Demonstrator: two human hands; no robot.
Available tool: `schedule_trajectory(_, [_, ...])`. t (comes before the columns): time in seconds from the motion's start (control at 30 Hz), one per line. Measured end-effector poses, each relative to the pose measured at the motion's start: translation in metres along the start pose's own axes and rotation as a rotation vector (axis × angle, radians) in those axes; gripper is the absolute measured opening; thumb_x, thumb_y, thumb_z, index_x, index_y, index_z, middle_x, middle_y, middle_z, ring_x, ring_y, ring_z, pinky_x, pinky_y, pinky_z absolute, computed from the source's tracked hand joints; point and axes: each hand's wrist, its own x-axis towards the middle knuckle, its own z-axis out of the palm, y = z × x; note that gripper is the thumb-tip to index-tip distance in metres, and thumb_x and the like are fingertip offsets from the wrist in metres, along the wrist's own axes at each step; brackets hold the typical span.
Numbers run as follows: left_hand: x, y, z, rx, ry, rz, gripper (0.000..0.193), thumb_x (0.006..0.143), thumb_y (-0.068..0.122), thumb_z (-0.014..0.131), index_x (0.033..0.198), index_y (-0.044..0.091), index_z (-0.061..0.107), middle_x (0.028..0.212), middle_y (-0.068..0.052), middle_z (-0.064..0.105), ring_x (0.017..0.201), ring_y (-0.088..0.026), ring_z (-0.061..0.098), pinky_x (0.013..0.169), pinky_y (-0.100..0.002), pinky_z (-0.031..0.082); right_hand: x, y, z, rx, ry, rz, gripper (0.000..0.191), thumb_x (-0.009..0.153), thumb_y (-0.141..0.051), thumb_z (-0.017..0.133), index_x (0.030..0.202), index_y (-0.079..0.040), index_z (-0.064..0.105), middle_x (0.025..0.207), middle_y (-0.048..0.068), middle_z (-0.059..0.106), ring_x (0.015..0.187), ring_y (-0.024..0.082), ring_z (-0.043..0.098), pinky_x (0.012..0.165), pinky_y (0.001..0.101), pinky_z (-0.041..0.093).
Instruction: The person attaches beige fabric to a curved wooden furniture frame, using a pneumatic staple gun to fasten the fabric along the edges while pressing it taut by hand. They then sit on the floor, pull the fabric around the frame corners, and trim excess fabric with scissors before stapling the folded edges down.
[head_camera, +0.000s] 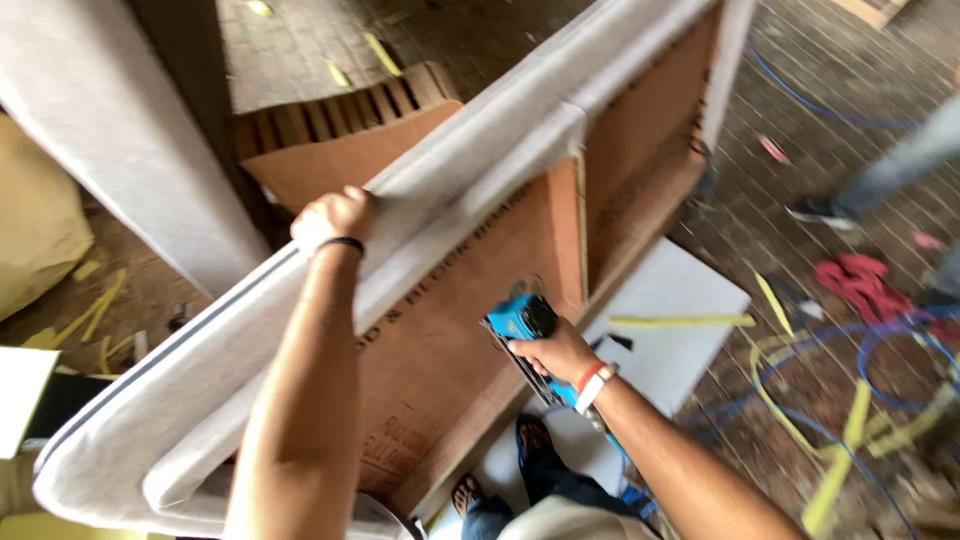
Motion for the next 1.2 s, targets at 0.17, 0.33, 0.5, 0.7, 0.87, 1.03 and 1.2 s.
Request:
schedule_trajectory(0.17, [-0.005,0.008,-0.007,-0.069,-0.031,0.003,0.063,0.098,0.05,0.037,0.102,0.002,0.079,0.106,-0.026,0.073,0.106,-0.04,0.07,0.093,-0.047,0.053,0.01,-0.014,0.007,-0.114,-0.005,0.044,0.019,0.078,-0.014,0.079,0.069,-0.004,0.065,0.057,0.004,0.06,0.042,0.014,0.053,0.042,0.0311,0.042])
schedule_trajectory(0.33, [-0.012,0.011,-0.016,-0.067,-0.072,0.006,0.062,0.1,0.048,0.037,0.102,0.003,0.079,0.106,-0.024,0.074,0.105,-0.039,0.071,0.092,-0.048,0.053,0.007,-0.017,0.001,-0.182,0.026,0.065,0.02,0.078,-0.013,0.078,0.069,-0.002,0.064,0.057,0.005,0.061,0.043,0.014,0.055,0.043,0.0314,0.043])
schedule_trajectory(0.5, [-0.006,0.008,-0.012,-0.04,-0.076,0.004,0.064,0.101,0.05,0.035,0.105,0.003,0.078,0.109,-0.025,0.073,0.106,-0.039,0.07,0.092,-0.048,0.053,-0.003,-0.003,-0.011,-0.149,0.057,0.133,0.017,0.078,-0.013,0.078,0.072,-0.004,0.066,0.058,0.005,0.061,0.044,0.014,0.054,0.044,0.0305,0.043])
schedule_trajectory(0.7, [0.0,0.004,-0.01,-0.029,-0.108,-0.021,0.066,0.1,0.053,0.036,0.111,0.002,0.077,0.115,-0.026,0.071,0.112,-0.041,0.067,0.097,-0.047,0.05,-0.03,0.015,-0.042,-0.094,0.058,0.12,0.019,0.078,-0.014,0.079,0.072,-0.003,0.066,0.058,0.004,0.061,0.043,0.013,0.053,0.042,0.0306,0.042])
schedule_trajectory(0.87, [-0.003,0.006,-0.014,-0.012,-0.119,-0.021,0.067,0.102,0.052,0.034,0.112,0.002,0.078,0.116,-0.026,0.073,0.113,-0.039,0.068,0.098,-0.047,0.05,-0.046,0.022,-0.066,-0.105,0.109,0.164,0.02,0.079,-0.014,0.08,0.069,-0.002,0.067,0.057,0.005,0.062,0.043,0.014,0.054,0.043,0.0306,0.043])
schedule_trajectory(1.03, [0.002,0.007,-0.013,0.023,-0.163,-0.045,0.069,0.104,0.051,0.03,0.114,0.002,0.077,0.118,-0.025,0.073,0.114,-0.036,0.069,0.099,-0.046,0.05,-0.054,0.027,-0.078,-0.13,0.097,0.166,0.02,0.078,-0.014,0.08,0.069,-0.002,0.068,0.057,0.005,0.062,0.042,0.014,0.054,0.043,0.0308,0.043])
schedule_trajectory(1.2, [0.01,0.003,-0.005,0.042,-0.17,-0.055,0.07,0.103,0.053,0.03,0.117,0.002,0.076,0.122,-0.024,0.072,0.117,-0.035,0.067,0.1,-0.045,0.05,-0.064,0.039,-0.086,-0.118,0.1,0.215,0.017,0.078,-0.014,0.081,0.071,-0.004,0.07,0.058,0.004,0.062,0.043,0.014,0.054,0.044,0.0304,0.044])
